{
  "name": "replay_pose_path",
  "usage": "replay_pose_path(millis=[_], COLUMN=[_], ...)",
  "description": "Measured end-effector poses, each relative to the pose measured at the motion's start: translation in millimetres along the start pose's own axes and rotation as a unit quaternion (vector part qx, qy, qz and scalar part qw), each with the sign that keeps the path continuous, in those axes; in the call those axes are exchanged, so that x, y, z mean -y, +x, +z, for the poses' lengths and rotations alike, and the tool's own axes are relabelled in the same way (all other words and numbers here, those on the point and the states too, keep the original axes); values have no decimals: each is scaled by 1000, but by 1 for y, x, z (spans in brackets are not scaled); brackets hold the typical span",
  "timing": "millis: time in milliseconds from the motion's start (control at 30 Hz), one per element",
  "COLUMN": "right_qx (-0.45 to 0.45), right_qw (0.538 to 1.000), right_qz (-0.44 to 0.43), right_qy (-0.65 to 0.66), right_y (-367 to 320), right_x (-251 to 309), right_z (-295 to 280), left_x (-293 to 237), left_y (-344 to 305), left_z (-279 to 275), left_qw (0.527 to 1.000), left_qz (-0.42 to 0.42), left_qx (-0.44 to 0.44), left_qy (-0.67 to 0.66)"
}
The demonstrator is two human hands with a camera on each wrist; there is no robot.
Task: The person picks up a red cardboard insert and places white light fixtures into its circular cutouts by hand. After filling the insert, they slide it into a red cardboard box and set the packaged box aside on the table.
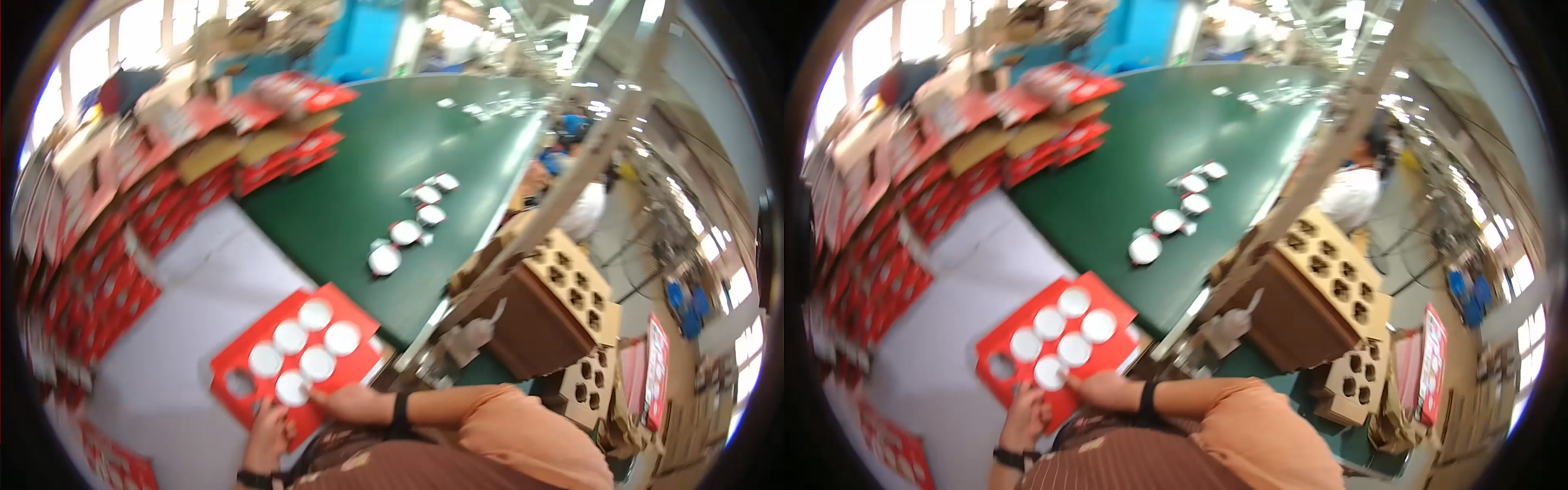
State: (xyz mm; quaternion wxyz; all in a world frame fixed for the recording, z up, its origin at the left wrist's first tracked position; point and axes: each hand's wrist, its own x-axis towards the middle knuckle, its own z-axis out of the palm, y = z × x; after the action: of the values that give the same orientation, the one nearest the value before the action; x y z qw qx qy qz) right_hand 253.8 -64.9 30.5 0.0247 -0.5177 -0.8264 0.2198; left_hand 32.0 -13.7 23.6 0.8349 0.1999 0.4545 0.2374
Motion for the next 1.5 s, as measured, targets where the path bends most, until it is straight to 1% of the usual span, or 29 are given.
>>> replay_pose_path(millis=[133,300,367,433,467,500,533,600,633,667,733,800,833,867,933,1000,1067,1100,1167,1200,1233,1267,1300,1333,1367,1400,1433,1467,1500], right_qx=[-44,-14,3,-66,-86,-233,-155,-390,-385,-433,-360,-358,-306,-250,-317,-387,-381,-392,-404,-398,-351,-327,-279,-269,-221,-179,-202,-201,-189], right_qw=[995,999,1000,990,991,968,961,863,841,814,783,750,768,787,783,764,757,770,800,826,848,877,897,902,909,922,914,916,919], right_qz=[-63,-26,-1,6,57,51,226,296,366,386,508,554,559,558,529,499,475,437,361,290,254,166,135,72,64,45,-15,-41,-40], right_qy=[-69,-38,8,125,82,84,47,123,107,34,16,56,69,85,86,132,236,249,255,275,304,309,315,329,347,342,351,343,345], right_y=[-3,2,3,13,17,22,19,13,15,13,13,24,27,32,42,53,56,58,58,52,52,53,40,43,34,27,24,20,13], right_x=[5,8,7,-13,-22,-55,-65,-99,-142,-180,-221,-250,-249,-242,-231,-228,-217,-212,-174,-142,-122,-109,-71,-57,-31,-13,-2,7,16], right_z=[-14,-22,-23,-17,-29,-23,-60,-95,-96,-88,-95,-81,-87,-91,-87,-80,-83,-80,-91,-101,-102,-89,-103,-85,-88,-87,-77,-70,-70], left_x=[2,-5,-2,-10,-12,-16,-17,-21,-17,-11,-7,3,3,2,-5,14,26,48,29,20,6,-1,-6,-13,-21,-27,-28,-27,-27], left_y=[7,18,22,8,4,1,-3,-3,2,9,15,29,10,-2,-15,11,18,54,38,23,12,10,9,8,5,-1,-7,-12,-16], left_z=[-11,-11,-18,-2,1,4,2,4,1,-4,-7,-29,-16,-5,11,-24,-39,-84,-66,-51,-29,-20,-14,-7,6,21,29,31,33], left_qw=[997,999,998,999,997,997,996,998,996,995,993,994,982,980,974,975,946,917,895,873,875,874,827,771,768,716,657,655,706], left_qz=[-27,1,4,15,35,39,39,41,55,64,68,80,154,160,186,185,215,273,324,362,383,384,428,469,473,518,559,562,500], left_qx=[-60,-30,0,-10,4,-13,-25,-50,-65,-73,-86,-76,-78,-77,-103,-77,-143,-181,-164,-153,-137,-134,-120,-104,-100,-78,-55,-51,-27], left_qy=[-36,-41,-62,-50,-63,-68,-73,-19,-11,12,35,18,82,85,82,93,196,227,260,289,264,265,344,418,419,462,502,503,501])
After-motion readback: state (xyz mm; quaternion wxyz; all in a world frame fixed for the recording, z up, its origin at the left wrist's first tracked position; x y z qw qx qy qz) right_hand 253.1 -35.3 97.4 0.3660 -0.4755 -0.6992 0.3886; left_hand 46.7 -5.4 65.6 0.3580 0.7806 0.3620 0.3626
